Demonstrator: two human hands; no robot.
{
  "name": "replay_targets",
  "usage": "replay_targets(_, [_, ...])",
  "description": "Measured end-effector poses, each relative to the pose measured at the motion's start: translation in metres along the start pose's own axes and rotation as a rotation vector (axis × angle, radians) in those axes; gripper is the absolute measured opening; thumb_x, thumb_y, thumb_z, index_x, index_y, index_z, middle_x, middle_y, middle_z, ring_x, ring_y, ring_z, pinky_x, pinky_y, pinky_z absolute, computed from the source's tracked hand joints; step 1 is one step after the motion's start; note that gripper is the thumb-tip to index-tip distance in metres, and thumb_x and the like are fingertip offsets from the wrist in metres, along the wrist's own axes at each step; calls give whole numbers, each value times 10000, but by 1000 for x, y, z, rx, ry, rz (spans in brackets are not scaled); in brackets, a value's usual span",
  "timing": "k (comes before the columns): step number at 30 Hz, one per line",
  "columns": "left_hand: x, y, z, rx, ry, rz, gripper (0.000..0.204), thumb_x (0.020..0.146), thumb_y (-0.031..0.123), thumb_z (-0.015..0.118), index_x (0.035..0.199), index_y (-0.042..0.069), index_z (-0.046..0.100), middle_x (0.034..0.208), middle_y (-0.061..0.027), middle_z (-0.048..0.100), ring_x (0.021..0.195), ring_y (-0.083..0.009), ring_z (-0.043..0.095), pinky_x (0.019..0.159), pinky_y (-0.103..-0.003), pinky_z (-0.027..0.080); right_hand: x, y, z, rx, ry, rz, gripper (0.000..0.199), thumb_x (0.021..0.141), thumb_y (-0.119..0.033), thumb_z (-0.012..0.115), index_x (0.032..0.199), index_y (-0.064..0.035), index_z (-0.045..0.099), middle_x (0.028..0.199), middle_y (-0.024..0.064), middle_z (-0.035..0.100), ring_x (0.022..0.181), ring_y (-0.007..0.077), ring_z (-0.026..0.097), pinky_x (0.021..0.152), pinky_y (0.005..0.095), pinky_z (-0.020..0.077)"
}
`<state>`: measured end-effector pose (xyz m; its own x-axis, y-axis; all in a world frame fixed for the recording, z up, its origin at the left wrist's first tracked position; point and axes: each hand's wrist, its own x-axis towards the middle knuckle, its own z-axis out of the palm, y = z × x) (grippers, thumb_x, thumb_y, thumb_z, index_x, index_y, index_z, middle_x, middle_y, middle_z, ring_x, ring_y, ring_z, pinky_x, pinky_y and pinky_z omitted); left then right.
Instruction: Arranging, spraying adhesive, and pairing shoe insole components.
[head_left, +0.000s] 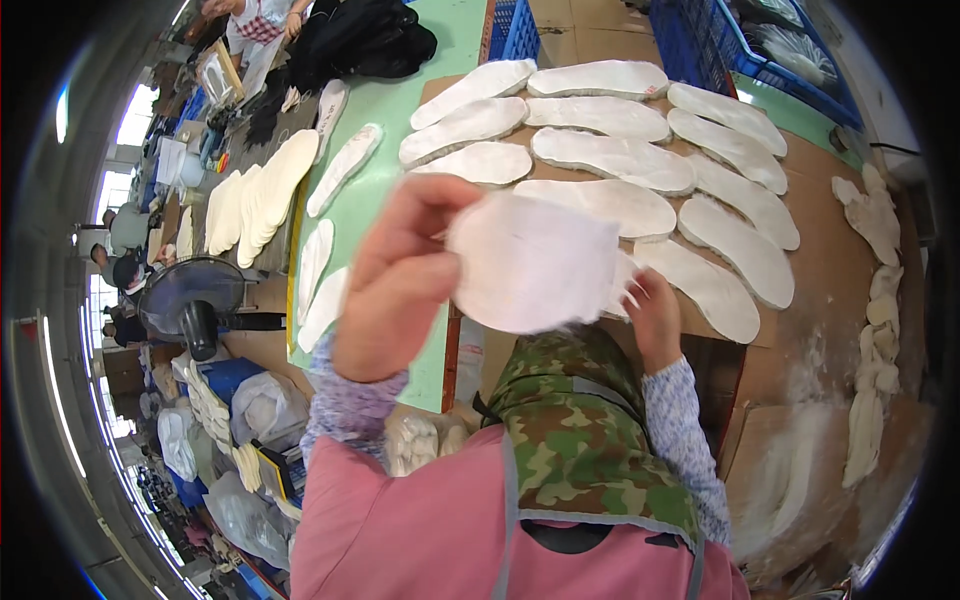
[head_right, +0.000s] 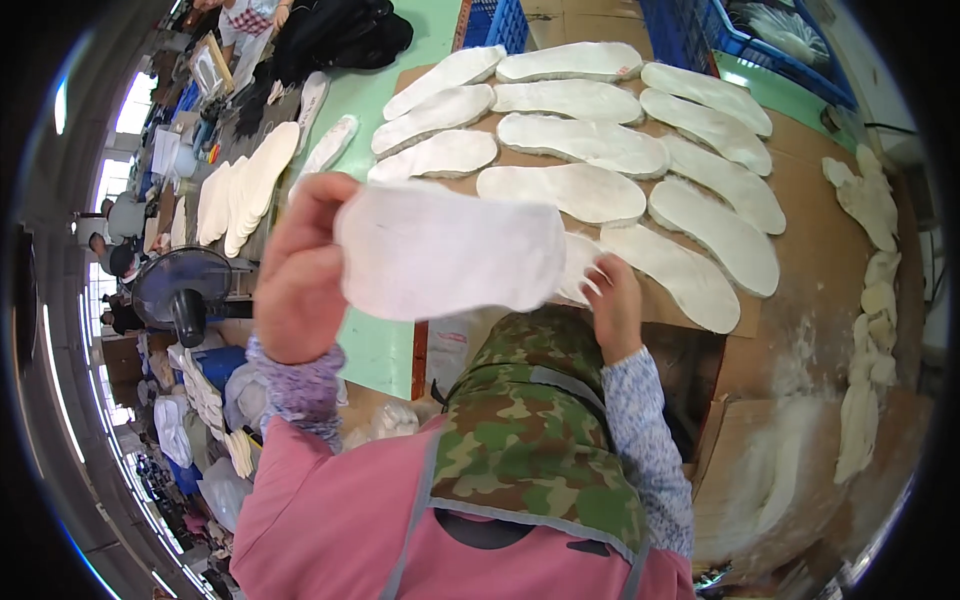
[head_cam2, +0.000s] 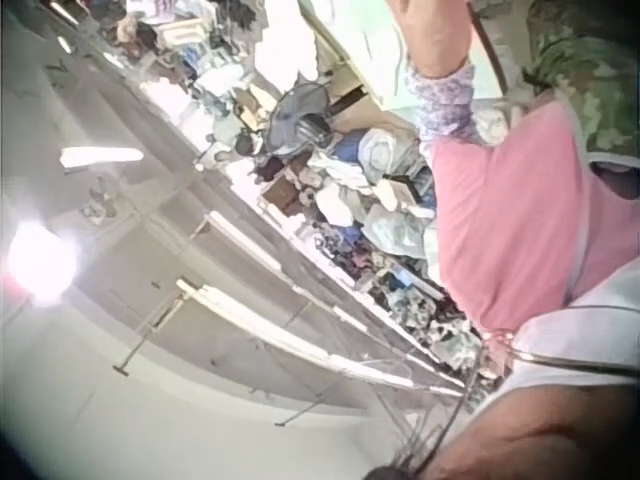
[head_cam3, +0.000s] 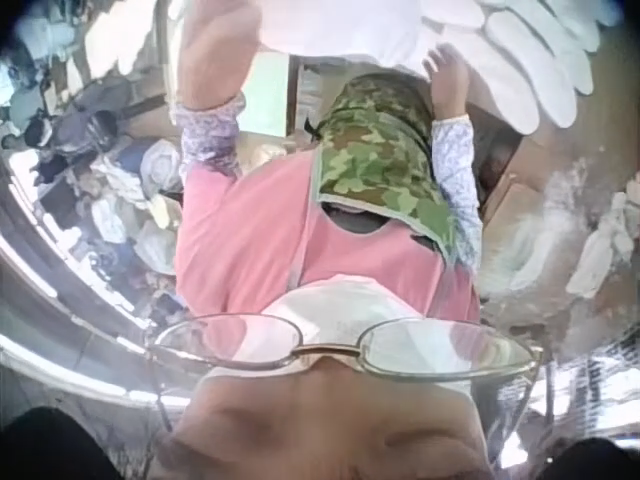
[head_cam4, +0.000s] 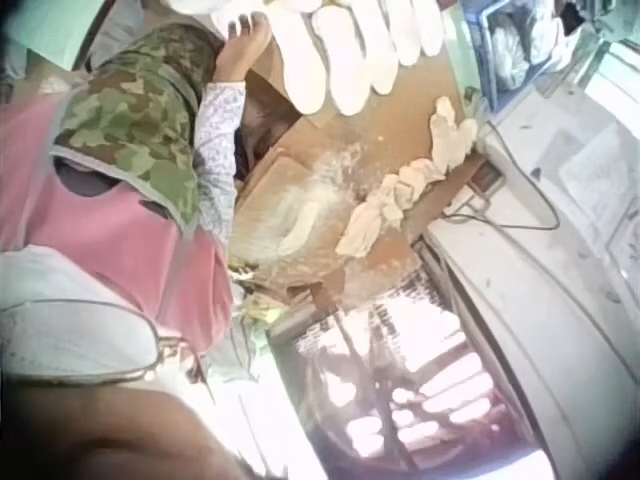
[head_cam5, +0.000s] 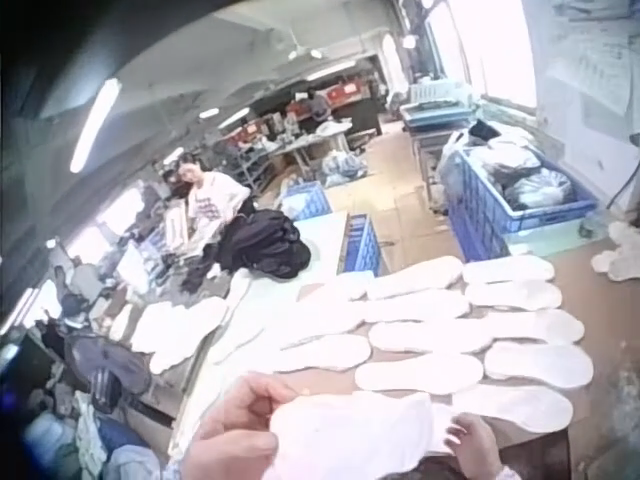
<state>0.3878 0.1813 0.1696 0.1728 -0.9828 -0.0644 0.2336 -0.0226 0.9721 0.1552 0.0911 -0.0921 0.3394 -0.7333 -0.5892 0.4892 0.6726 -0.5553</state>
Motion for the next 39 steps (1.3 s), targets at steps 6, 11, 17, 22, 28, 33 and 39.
replay_targets(6, [-10,24,-56,45,293,63,488,791,103,517,1244,-42,412,1149,-123,529,1055,-189,560,929,-314,450,37,23,109,131,-541,425,598,943,-442,353,1323,13,432,1287,135,517,1110,234,545,945,366,432])
replay_targets(11, [-26,1,-107,50,495,45,446,818,69,502,1244,-28,416,1169,-112,504,1064,-184,546,929,-318,448,41,25,117,46,-586,494,506,918,-326,428,1266,38,481,1202,150,563,1096,212,554,941,351,443])
replay_targets(17, [-58,-74,-210,103,617,-58,400,816,64,506,1209,3,463,1074,-70,544,999,-151,548,865,-285,461,73,55,139,-579,-503,244,377,782,-10,522,1154,47,548,964,84,631,844,126,596,741,241,477])
replay_targets(22, [-28,-167,-305,283,772,-227,386,807,44,520,1193,56,505,927,-35,550,867,-130,564,749,-267,487,148,78,158,-974,-499,-130,364,766,-26,563,1126,19,552,874,77,645,792,128,604,703,255,479])
replay_targets(28, [23,-248,-372,337,839,-163,322,779,1,565,1093,69,543,878,-48,567,776,-148,579,686,-278,502,176,93,180,-1229,-409,-624,244,744,-47,589,985,-25,562,892,163,653,848,305,640,749,378,503])
replay_targets(33, [37,-274,-381,931,919,-91,142,746,3,565,878,52,548,742,-119,588,699,-254,588,646,-359,482,172,90,186,-1451,-543,-692,144,750,-13,590,893,-22,589,881,149,627,814,319,613,727,387,488])
replay_targets(39, [23,-268,-364,864,999,-176,94,813,63,473,880,89,533,832,-165,611,850,-361,590,755,-455,450,167,80,181,-1320,-556,-736,144,854,-115,580,884,12,641,862,110,595,795,219,552,735,314,434])
